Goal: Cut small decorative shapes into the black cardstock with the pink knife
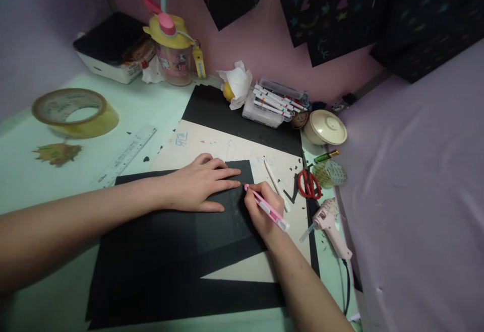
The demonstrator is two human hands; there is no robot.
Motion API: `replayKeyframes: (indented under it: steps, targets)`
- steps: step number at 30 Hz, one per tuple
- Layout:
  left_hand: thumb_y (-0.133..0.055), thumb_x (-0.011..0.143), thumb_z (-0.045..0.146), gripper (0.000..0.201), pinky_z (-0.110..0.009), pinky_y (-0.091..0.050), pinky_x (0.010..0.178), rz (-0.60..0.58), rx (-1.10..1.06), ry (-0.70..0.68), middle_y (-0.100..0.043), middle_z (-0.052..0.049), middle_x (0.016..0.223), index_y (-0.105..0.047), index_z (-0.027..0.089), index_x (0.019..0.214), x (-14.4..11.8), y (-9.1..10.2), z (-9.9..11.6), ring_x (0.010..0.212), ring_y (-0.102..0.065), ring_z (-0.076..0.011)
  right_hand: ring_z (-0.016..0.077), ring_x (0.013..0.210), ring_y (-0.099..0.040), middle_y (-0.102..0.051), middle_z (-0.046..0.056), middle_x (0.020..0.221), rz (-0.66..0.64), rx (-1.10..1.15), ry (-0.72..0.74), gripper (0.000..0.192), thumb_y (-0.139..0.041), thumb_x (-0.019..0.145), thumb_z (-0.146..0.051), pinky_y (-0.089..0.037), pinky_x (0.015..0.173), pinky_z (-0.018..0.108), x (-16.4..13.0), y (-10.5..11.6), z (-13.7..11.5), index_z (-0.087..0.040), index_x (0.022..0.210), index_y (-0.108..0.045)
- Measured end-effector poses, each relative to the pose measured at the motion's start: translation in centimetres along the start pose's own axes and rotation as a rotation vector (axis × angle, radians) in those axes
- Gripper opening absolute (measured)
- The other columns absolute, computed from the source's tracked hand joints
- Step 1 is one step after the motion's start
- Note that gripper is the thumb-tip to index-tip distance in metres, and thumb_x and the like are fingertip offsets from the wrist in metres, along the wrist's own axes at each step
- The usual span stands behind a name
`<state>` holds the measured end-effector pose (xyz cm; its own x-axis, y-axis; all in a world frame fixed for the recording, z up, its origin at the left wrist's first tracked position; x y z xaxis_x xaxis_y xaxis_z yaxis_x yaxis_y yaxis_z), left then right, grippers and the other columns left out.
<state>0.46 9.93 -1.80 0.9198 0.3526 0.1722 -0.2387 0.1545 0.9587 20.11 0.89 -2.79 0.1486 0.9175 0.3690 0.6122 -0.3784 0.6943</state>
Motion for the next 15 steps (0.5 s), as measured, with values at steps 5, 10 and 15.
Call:
replayKeyframes:
  steps: [5,10,15]
  targets:
    - [-0.054,0.086,0.061,0.058,-0.044,-0.025,0.096,-0.013,0.009,0.001,-0.048,-0.005,0.144,-0.053,0.028,0.134,0.01,0.02,0.0,0.116,-0.044,-0.0298,0.0106,0.051,-0.054,-0.061,-0.002,0.061,-0.008,0.013,0.005,0.011,-0.06,0.085,-0.025,-0.042,0.051,0.022,0.01,-0.05,0.0,-0.019,0.076,-0.062]
    - [-0.054,0.086,0.06,0.058,-0.044,-0.026,0.096,-0.006,0.004,0.001,-0.048,-0.006,0.143,-0.053,0.028,0.133,-0.03,0.0,0.02,0.115,-0.045,-0.0298,0.0108,0.051,-0.054,-0.062,-0.002,0.061,-0.008,0.005,0.003,0.012,-0.06,0.085,-0.027,-0.043,0.051,0.022,0.09,-0.05,-0.02,-0.019,0.076,-0.063]
    - [-0.054,0.085,0.06,0.059,-0.045,-0.026,0.097,-0.011,-0.005,0.006,-0.048,-0.004,0.143,-0.052,0.029,0.134,-0.03,0.04,0.04,0.116,-0.044,-0.0291,0.0111,0.05,-0.055,-0.063,-0.002,0.061,-0.011,-0.017,0.008,0.013,-0.06,0.086,-0.029,-0.043,0.051,0.022,0.05,-0.07,0.0,-0.02,0.076,-0.063]
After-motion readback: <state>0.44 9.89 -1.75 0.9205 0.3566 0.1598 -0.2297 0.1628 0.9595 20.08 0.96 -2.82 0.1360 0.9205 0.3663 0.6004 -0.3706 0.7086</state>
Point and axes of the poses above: each hand's wrist, its own x-axis towards the middle knuckle, its own y-axis out of the back of the hand, z = x × y, the point moved 1 cm from there along x, towards the middle knuckle
